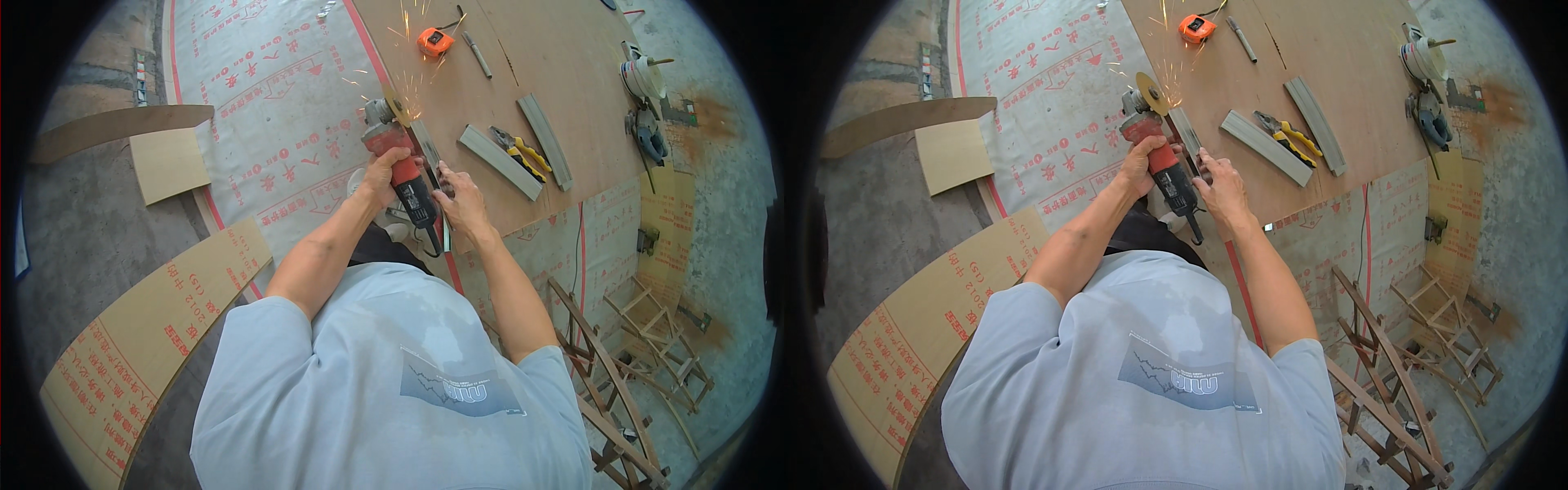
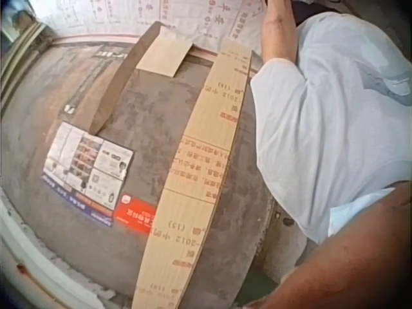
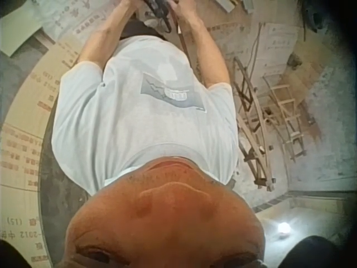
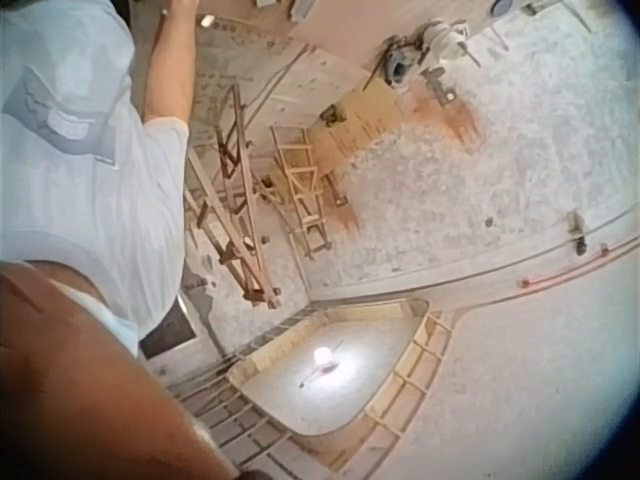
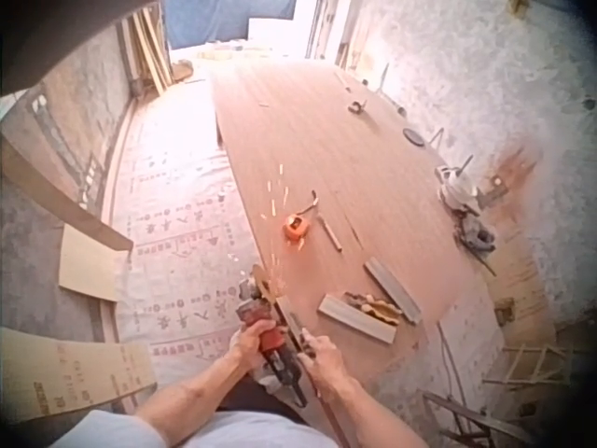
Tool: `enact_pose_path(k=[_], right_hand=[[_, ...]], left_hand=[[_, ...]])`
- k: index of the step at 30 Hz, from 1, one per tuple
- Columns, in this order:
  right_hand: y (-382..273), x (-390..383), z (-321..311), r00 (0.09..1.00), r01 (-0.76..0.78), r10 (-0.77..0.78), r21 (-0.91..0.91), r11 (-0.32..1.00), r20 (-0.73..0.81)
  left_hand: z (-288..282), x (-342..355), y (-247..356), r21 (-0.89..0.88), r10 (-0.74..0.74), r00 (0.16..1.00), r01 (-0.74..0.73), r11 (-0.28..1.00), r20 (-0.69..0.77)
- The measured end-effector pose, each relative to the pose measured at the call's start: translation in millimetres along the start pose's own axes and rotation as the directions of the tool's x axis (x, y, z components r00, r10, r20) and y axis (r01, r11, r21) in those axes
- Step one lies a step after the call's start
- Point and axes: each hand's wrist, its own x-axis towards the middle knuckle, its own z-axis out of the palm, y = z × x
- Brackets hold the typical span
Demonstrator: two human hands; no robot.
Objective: Measuring and cutting metal aluminum profiles using an angle grinder and a manual hacksaw.
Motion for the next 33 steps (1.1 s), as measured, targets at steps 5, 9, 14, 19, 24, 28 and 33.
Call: enact_pose_path(k=[5, 9, 14, 19, 24, 28, 33], right_hand=[[1, -1, -1, 1.0, -0.021, 0.021, 0.003, 1.0, 0.008], [3, 0, 1, 1.0, -0.004, 0.004, 0.0, 1.0, -0.002], [2, 0, 2, 1.0, -0.003, 0.003, 0.007, 1.0, 0.007], [5, 1, 0, 1.0, -0.021, 0.021, -0.005, 1.0, 0.008], [3, 2, 1, 1.0, 0.01, -0.009, -0.034, 0.999, 0.012], [10, 3, 3, 0.992, 0.105, -0.11, -0.098, 0.99, -0.056], [1, 3, 0, 1.0, 0.016, -0.016, -0.024, 1.0, 0.014]], left_hand=[[6, -2, 1, -0.033, 0.025, 1.0, -0.026, 0.999, -0.009], [3, -2, 1, -0.052, 0.004, 1.0, -0.004, 0.999, -0.01], [-8, 3, -4, 0.008, -0.001, 1.0, 0.0, 1.0, 0.023], [-3, -4, -7, 0.036, -0.012, 1.0, 0.012, 0.999, 0.015], [-6, -9, -8, 0.034, -0.035, 0.999, 0.034, 0.999, 0.036], [0, -11, -9, 0.002, -0.051, 0.999, 0.051, 0.999, 0.017], [-5, -10, -9, -0.012, -0.071, 0.997, 0.071, 0.997, 0.008]])
